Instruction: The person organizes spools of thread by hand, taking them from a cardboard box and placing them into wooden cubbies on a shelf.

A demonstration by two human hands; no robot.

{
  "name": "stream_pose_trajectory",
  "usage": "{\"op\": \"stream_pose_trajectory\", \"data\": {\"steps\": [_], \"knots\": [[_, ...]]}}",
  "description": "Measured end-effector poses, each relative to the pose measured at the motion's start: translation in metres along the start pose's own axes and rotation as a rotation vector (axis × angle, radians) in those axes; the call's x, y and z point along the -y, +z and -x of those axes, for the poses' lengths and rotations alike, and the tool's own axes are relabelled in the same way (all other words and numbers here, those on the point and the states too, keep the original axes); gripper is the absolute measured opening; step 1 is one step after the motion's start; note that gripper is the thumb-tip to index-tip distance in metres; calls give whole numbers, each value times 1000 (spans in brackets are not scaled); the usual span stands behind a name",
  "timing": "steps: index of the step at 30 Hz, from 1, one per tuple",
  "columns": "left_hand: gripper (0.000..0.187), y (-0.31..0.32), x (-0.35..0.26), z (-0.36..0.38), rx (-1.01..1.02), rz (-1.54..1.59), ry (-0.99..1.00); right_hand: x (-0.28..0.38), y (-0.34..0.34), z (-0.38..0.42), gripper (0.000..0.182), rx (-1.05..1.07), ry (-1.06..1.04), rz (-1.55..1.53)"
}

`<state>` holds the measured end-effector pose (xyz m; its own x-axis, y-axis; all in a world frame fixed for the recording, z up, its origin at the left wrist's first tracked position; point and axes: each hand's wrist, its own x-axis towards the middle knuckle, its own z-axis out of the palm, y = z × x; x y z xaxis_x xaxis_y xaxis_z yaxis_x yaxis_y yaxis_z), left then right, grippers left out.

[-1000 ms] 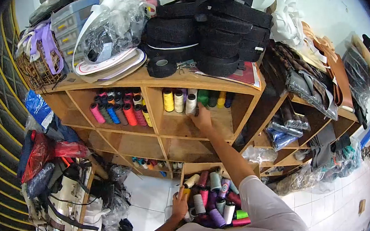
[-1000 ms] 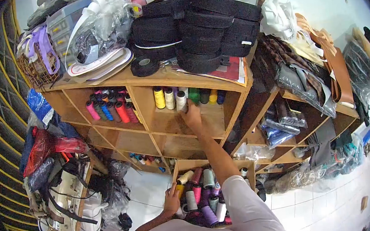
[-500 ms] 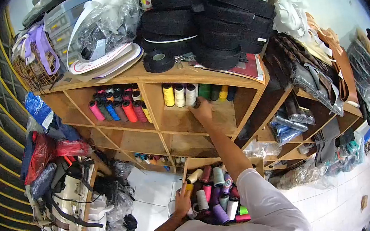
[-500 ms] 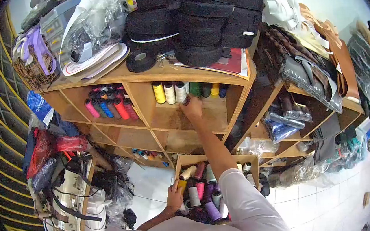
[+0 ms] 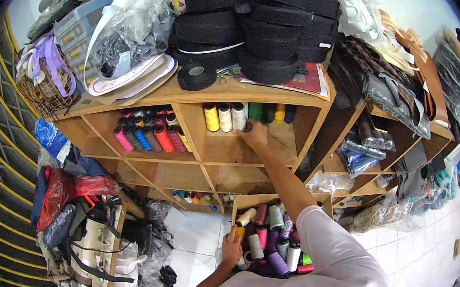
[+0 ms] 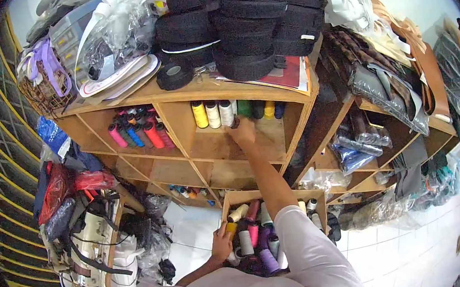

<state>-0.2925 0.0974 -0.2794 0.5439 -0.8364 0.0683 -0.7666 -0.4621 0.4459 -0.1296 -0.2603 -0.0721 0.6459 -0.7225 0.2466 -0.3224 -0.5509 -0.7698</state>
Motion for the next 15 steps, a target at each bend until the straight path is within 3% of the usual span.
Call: {"op": "stream_pose_trajectory", "data": {"steps": [2,6,12,15], "knots": [[36,-1,2,0,-8,-4,20,-3,4,-3,72,-56,50,167],[38,2,4,0,-47,35,50,-16,8,-4,72,-6,63,41],[41,-4,-3,-1,-33,59,-5,-6,1,10,85,-66,-156,57],[42,-2,0,0,-9,41,-6,1,-6,27,80,-78,-171,145]]}}
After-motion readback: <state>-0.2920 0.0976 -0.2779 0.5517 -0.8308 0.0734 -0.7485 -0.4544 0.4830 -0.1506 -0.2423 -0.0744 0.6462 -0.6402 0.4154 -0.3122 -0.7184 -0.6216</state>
